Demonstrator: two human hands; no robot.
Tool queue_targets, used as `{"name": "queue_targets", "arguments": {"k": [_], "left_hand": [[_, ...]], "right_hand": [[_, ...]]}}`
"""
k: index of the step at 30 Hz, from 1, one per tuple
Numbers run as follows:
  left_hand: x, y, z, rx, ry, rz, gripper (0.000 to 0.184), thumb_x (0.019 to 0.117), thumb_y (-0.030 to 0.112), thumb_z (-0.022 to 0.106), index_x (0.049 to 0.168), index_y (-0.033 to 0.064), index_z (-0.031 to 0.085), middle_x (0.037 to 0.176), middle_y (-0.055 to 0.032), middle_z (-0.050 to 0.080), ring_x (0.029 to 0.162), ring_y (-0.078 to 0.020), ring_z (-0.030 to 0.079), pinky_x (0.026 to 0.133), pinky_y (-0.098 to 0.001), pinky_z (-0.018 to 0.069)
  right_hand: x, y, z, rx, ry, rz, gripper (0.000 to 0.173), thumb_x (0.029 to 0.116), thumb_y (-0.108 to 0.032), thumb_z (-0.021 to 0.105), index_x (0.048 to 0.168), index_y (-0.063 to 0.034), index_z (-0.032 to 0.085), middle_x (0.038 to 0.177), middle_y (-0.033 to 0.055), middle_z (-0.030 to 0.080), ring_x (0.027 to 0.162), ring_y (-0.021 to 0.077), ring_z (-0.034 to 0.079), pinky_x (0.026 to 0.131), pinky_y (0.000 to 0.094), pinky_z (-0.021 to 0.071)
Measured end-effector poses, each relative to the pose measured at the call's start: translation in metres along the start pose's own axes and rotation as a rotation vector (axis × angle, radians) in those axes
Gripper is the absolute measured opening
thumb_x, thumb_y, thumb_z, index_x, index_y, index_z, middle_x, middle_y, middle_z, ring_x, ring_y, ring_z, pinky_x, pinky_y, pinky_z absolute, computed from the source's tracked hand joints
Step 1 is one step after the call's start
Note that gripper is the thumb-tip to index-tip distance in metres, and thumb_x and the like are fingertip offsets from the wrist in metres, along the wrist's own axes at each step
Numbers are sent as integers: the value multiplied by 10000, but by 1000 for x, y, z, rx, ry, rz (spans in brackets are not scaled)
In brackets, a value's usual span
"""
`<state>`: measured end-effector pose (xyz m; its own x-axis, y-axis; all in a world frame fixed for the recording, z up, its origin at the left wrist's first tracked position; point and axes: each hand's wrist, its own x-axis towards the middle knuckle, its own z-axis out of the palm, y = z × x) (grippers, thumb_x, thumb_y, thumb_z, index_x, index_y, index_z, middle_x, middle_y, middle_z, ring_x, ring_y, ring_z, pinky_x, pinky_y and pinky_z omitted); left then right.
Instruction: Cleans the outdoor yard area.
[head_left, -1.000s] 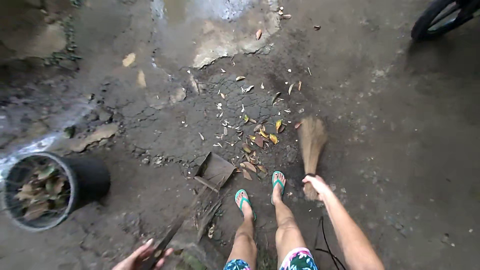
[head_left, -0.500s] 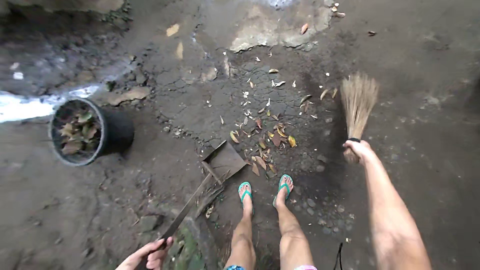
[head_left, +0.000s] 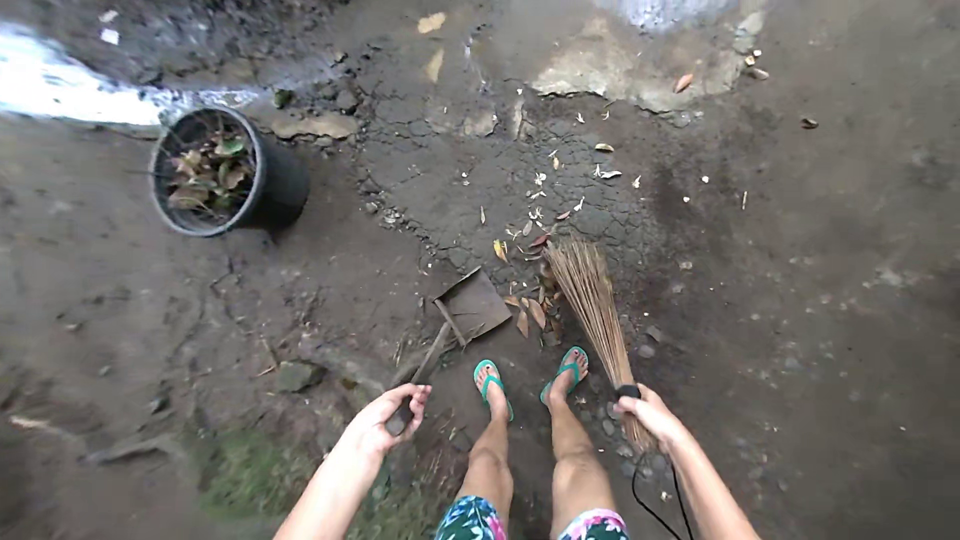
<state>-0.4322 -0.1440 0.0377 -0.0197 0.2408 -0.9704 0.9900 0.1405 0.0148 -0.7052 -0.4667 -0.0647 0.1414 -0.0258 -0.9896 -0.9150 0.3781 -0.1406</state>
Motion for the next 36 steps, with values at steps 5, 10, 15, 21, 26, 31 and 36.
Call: {"name": "queue_targets", "arguments": {"k": [5,10,15,21,26,31,36], "left_hand": [[-12,-17,-22,37,0,4,123,1043,91,444,955,67,526,595,14,478,409,-19,470,368,-142,438],[-2,-39,-42,125,-23,119,224,1003,-11,519,1208,66,475,674,-37,501,430,-69,473,367,-193,427],[10,-38,-42,20,-52,122,242,993,-23,518,1221,42,469,696,-57,531,447,-78,507,377,-191,449],[1,-16,-56,-122,-78,69,153,995,-25,490,1131,43,474,683,-51,511,431,-60,484,374,-167,444],[-18,-4,-84,-172,-127,34,108,1009,-7,479,1099,53,474,684,-40,520,433,-43,486,378,-157,446],[-31,15,-90,-288,-136,-30,67,1035,54,456,993,49,508,672,-29,532,432,-35,494,382,-142,453],[-4,44,-63,-417,-163,-43,82,1036,76,460,967,59,502,679,-25,521,443,-33,497,393,-133,456]], "right_hand": [[-19,31,23,46,258,-13,623,909,-110,721,1456,-14,440,1157,235,651,936,319,693,819,494,588],[37,35,88,90,406,60,623,925,-197,743,1433,31,464,1302,272,606,1183,379,618,993,554,506],[31,42,213,-49,128,102,710,903,-214,756,1493,-15,415,1284,258,626,1159,373,644,974,568,531],[-5,49,246,-260,-50,95,714,876,-180,769,1488,-34,432,1299,241,621,1178,352,637,995,545,524],[-49,14,182,-481,-22,12,648,854,-215,776,1423,-48,515,1238,208,663,1131,332,662,993,542,527],[-32,-54,123,-286,250,-126,591,890,-116,734,1418,-6,494,1151,245,665,939,355,700,833,536,587],[64,-149,106,-141,455,-138,540,963,-238,673,1410,14,505,1248,228,621,1073,311,640,920,500,527]]}}
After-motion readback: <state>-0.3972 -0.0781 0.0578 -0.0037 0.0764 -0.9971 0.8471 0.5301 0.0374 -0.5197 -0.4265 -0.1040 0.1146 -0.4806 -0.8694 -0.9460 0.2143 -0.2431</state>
